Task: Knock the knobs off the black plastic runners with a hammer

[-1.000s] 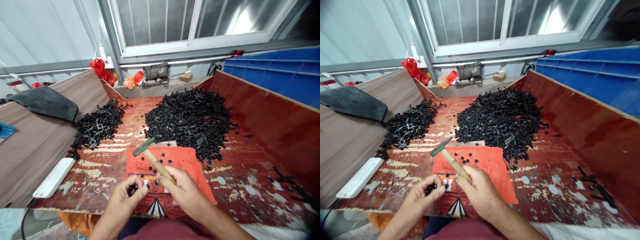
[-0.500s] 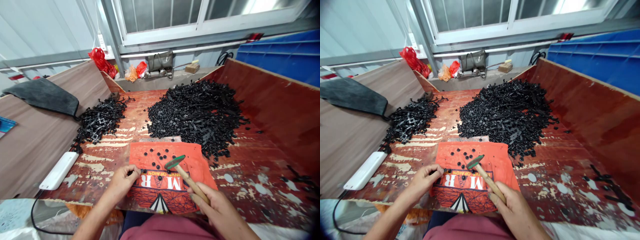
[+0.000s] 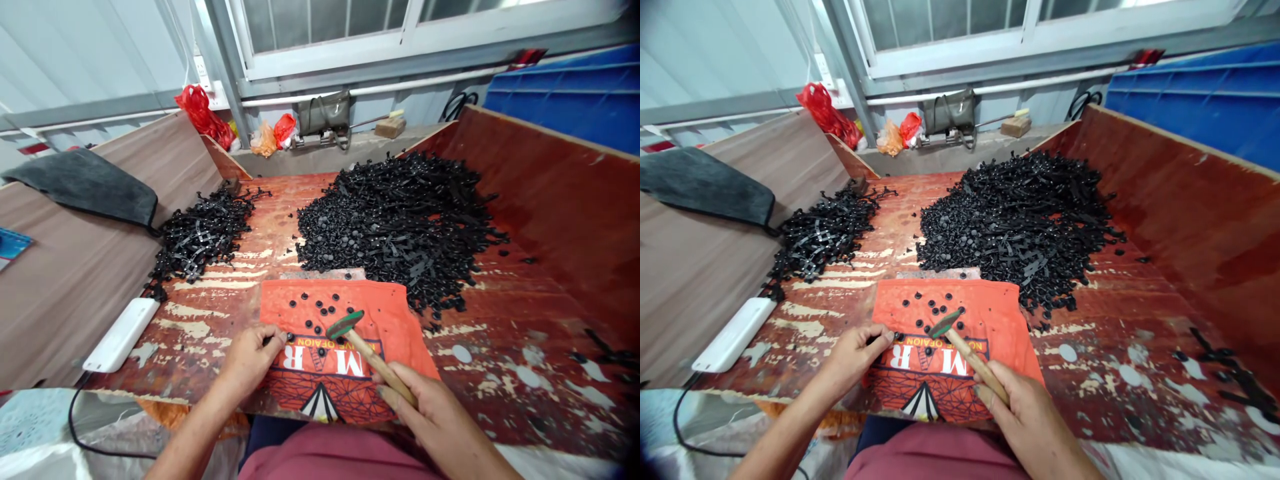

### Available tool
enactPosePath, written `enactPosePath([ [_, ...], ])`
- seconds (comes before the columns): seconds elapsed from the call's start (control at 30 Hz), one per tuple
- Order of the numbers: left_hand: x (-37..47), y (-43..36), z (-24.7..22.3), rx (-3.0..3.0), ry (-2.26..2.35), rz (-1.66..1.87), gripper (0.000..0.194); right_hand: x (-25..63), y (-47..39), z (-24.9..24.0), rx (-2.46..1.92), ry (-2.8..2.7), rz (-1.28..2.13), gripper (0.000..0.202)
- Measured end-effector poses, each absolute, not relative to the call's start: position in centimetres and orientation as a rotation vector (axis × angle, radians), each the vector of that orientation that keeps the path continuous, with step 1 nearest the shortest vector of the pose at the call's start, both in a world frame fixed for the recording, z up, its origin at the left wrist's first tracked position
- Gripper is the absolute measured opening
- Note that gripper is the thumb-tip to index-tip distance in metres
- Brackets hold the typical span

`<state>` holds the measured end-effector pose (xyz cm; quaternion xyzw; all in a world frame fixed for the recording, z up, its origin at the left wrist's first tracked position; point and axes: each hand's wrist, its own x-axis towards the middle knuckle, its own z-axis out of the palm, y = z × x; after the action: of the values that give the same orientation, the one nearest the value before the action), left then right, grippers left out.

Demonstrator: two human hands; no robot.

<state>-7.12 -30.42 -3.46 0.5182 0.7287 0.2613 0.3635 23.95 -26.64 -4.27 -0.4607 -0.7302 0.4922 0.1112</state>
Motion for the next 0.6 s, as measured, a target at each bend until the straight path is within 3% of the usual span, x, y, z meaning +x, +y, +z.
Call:
enactPosePath([
  [0.17, -7.0, -30.4, -3.5, 1.403, 1.947, 0.601, 0.036, 22.8, -26.0, -1.6, -1.278, -2.255, 1.381, 0.037],
  [0.33, -6.6, -30.3, -3.3, 1.406, 2.005, 0.674, 0.021, 20.4, -24.9, 1.3, -0.989, -2.464, 1.182, 0.053],
  [0.6, -6.7, -30.4, -3.6, 1.401, 2.001, 0.719, 0.015, 18.7, -25.1, 0.3, -0.939, -2.574, 0.893, 0.055],
])
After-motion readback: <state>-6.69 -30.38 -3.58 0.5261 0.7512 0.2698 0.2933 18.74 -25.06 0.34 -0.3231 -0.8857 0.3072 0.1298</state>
